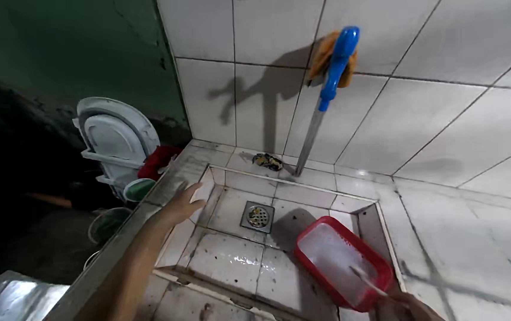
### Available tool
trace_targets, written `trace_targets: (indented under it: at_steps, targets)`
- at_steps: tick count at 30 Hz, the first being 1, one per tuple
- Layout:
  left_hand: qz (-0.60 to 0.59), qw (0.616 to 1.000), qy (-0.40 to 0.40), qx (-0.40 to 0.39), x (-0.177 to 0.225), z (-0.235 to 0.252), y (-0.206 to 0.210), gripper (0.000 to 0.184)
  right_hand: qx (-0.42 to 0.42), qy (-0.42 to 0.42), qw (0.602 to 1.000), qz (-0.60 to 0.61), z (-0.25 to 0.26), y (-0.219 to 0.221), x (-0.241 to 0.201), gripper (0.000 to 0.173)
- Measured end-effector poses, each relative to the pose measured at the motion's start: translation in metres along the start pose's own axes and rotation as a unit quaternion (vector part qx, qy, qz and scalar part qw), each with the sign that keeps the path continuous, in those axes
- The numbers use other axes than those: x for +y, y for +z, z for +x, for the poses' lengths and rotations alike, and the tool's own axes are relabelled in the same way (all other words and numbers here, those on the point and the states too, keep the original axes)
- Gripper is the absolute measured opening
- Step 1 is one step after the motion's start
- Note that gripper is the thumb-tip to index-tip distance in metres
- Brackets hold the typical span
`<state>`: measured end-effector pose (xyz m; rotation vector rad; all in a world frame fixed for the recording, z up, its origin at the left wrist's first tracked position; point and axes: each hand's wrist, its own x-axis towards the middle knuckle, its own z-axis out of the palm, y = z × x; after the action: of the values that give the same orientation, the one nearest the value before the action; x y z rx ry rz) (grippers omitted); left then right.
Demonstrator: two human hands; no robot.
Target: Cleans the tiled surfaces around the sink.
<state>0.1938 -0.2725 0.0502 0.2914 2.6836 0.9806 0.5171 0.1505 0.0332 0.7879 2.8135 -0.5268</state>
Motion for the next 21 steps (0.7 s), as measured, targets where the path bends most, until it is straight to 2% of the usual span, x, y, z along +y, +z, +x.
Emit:
trace_targets:
  at_steps: [3, 6, 7, 10, 12, 14, 16, 18, 21]
  targets:
    - [0.010, 0.997, -0.061, 0.045, -0.052, -0.009, 0.001, 0.060, -0.105, 0.019, 0.984, -0.141, 0.051, 0.011, -0.050, 0.041]
    - [0.052, 0.997, -0.014, 0.057, -0.088, 0.001, 0.025, 0.064, -0.158, 0.035, 0.973, -0.165, 0.093, 0.007, -0.072, 0.041]
    - [0.086, 0.995, 0.005, 0.056, -0.092, 0.002, 0.031, 0.066, -0.136, 0.026, 0.980, -0.141, 0.102, -0.006, -0.077, 0.040]
    - [0.155, 0.986, 0.017, 0.066, -0.097, 0.002, 0.041, 0.081, 0.002, -0.029, 1.000, 0.009, 0.120, -0.038, -0.104, 0.032]
    - [0.176, 0.982, 0.006, 0.072, -0.099, 0.002, 0.045, 0.087, 0.006, -0.028, 0.990, 0.141, 0.141, -0.036, -0.142, 0.032]
    - [0.209, 0.976, -0.011, 0.056, -0.097, 0.003, 0.047, 0.087, -0.040, -0.015, 0.957, 0.287, 0.168, -0.018, -0.191, 0.038]
    - [0.235, 0.968, 0.021, 0.087, -0.102, 0.006, 0.051, 0.078, -0.045, -0.014, 0.923, 0.381, 0.202, 0.004, -0.233, 0.040]
    - [0.254, 0.957, 0.061, 0.128, -0.106, 0.008, 0.055, 0.071, 0.019, -0.022, 0.894, 0.446, 0.246, 0.018, -0.261, 0.045]
    - [0.263, 0.959, 0.041, 0.097, -0.102, 0.010, 0.052, 0.069, 0.116, -0.023, 0.865, 0.487, 0.305, 0.002, -0.291, 0.055]
